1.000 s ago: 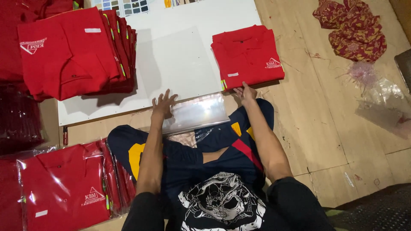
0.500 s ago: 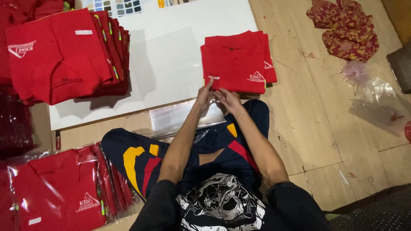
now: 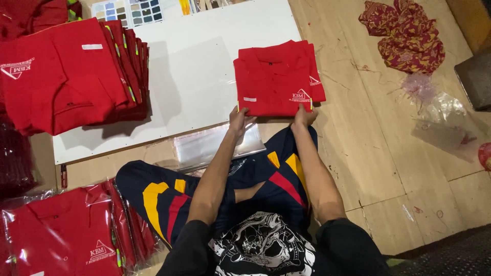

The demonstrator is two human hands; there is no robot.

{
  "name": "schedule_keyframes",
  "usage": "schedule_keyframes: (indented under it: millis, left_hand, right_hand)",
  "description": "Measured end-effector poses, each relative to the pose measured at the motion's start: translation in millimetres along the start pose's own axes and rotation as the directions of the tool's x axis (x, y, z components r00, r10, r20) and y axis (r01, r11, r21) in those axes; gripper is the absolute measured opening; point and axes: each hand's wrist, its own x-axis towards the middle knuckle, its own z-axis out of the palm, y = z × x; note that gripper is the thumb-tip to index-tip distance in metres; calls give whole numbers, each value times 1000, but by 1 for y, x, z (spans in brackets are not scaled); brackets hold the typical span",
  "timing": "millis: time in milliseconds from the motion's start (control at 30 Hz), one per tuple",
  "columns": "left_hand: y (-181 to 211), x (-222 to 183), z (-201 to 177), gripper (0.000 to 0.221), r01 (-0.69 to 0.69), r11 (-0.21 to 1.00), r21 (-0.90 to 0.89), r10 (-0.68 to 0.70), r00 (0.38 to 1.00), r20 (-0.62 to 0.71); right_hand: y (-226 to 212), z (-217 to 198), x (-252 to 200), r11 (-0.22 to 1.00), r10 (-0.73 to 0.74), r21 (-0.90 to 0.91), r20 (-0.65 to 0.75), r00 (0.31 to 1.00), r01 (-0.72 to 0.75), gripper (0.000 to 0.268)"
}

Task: A person is sitting on the floor packing red shirts into clear plastic bags and stacking them.

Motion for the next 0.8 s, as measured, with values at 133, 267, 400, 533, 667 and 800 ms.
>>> schedule_keyframes:
  millis: [133,267,400,533,667,800]
  left_hand:
    - [14,-9,5,50,-34,998,48,35,999,-18]
    - [18,21,-16,51,18,982,189,-13,999,-33]
    - [95,-72,36,100,84,970,229,-77,996,-40]
    - [19,79,-25,93,56,953,298,-62,998,12]
    - [7,123,-29,87,12,952,306,-31,998,58]
    - [18,122,-25,64,-53,883,467,11,996,91]
  right_hand:
    - [-56,-43,-47,988,-121,-83,88,989,128,47]
    - [-94,-68,-57,873,-270,-331,283,920,358,44]
    - [-123,-76,-59,748,-158,-502,501,851,435,77]
    - [-128,-73,-57,653,-226,-498,591,774,571,83]
    - [-136,-60,-45,597,-229,-524,613,756,607,71]
    - [-134,-44,-34,572,-277,-497,631,725,652,72]
